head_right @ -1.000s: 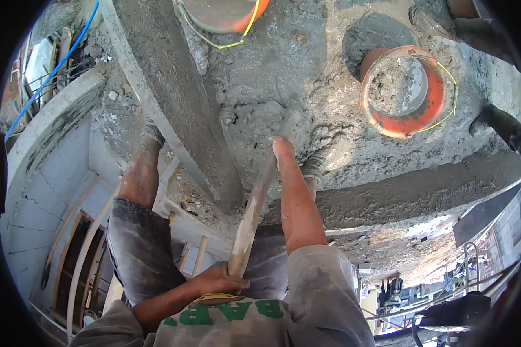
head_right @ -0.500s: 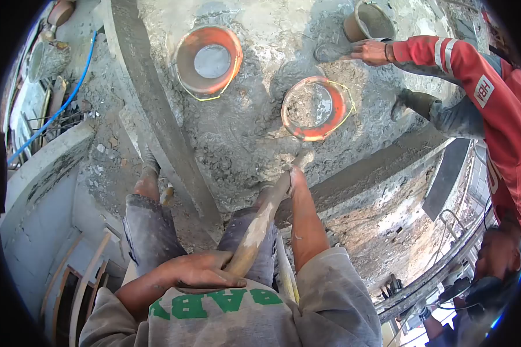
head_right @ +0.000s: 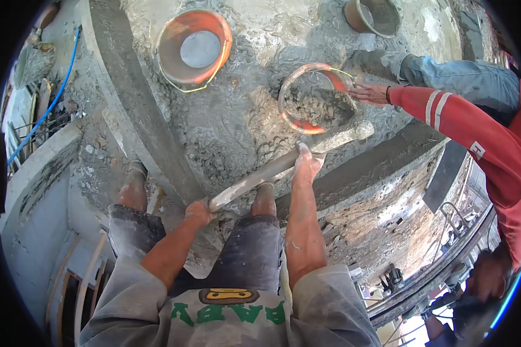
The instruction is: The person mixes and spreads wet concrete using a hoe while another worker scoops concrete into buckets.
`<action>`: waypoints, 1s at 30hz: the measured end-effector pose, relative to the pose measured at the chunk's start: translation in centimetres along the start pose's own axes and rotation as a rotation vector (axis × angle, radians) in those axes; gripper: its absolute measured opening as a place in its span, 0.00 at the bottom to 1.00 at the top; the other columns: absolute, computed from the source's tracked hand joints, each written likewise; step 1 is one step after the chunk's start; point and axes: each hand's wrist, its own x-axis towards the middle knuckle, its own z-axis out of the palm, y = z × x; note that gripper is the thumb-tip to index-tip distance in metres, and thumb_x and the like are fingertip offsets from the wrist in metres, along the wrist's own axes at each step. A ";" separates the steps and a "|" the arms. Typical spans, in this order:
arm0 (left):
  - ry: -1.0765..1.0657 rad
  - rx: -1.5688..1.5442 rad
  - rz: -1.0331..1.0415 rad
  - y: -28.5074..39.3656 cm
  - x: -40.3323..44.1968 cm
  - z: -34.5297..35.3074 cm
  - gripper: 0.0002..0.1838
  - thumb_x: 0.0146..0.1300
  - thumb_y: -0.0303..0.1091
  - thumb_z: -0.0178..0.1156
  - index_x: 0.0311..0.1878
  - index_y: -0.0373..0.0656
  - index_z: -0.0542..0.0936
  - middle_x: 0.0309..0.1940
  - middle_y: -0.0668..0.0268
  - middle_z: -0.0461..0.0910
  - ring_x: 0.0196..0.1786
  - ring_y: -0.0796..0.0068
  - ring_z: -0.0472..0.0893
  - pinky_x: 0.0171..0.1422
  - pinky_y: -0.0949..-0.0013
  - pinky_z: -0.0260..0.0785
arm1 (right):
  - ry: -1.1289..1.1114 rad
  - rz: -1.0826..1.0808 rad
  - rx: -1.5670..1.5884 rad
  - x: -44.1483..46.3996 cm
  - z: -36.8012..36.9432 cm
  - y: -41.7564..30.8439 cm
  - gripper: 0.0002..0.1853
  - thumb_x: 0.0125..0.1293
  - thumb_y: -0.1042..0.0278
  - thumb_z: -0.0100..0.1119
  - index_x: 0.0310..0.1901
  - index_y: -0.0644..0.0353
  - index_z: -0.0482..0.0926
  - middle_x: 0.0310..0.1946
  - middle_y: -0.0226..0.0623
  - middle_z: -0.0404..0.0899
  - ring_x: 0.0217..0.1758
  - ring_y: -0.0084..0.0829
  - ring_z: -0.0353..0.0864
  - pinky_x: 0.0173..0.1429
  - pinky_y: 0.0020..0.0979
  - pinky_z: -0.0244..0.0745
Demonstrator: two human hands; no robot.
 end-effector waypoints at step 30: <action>-0.614 -1.131 0.181 8.2 -1.6 -1.0 0.17 0.64 0.46 0.57 0.37 0.40 0.73 0.20 0.69 0.72 0.22 0.82 0.71 0.26 0.74 0.63 | -0.463 0.235 -0.931 16.4 11.9 13.7 0.17 0.52 0.62 0.59 0.34 0.71 0.79 0.29 0.47 0.78 0.28 0.38 0.78 0.33 0.37 0.73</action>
